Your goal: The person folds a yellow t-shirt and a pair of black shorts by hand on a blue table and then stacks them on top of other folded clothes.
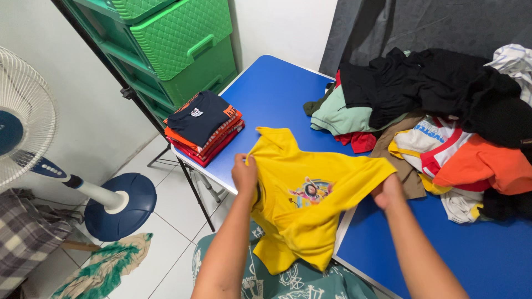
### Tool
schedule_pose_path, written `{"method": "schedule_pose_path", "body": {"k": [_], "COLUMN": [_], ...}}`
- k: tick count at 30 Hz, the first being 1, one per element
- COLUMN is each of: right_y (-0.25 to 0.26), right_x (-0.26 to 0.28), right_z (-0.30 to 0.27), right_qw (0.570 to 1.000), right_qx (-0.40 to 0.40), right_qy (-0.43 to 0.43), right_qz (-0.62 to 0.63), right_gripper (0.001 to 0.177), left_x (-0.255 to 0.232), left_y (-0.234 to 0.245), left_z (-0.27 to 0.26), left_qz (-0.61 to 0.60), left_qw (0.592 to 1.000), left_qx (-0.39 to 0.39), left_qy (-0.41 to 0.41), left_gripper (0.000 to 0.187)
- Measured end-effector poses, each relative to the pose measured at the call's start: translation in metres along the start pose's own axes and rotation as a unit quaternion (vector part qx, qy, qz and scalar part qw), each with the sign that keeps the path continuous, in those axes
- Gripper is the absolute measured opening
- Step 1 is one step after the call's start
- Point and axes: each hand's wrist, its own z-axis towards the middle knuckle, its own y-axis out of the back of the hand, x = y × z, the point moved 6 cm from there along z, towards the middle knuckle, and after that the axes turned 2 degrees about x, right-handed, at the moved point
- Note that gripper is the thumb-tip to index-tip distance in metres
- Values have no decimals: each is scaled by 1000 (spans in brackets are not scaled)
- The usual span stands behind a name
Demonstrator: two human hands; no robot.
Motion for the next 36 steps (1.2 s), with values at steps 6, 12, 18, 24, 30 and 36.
{"method": "schedule_pose_path", "body": {"k": [6,12,18,24,30,36], "right_y": [37,47,39,18,15,18], "right_x": [19,16,26,25,17,16], "right_z": [4,-12,-29,-33,-27,-25], "right_qw": [989,991,997,990,987,984], "right_qx": [-100,-74,-6,-89,-82,-90], "right_qy": [-83,-85,-79,-91,-52,-55], "right_qz": [-72,-69,-18,53,-126,-145], "right_gripper": [39,41,45,66,48,42], "left_x": [46,74,71,65,59,54], "left_y": [19,15,14,20,13,15], "left_z": [25,21,17,13,13,14], "left_qz": [-16,-203,-319,-169,30,37], "left_qw": [998,961,914,958,994,994], "left_qx": [-31,63,104,112,74,77], "left_qy": [48,179,230,201,71,75], "left_gripper": [31,30,27,35,36,35]}}
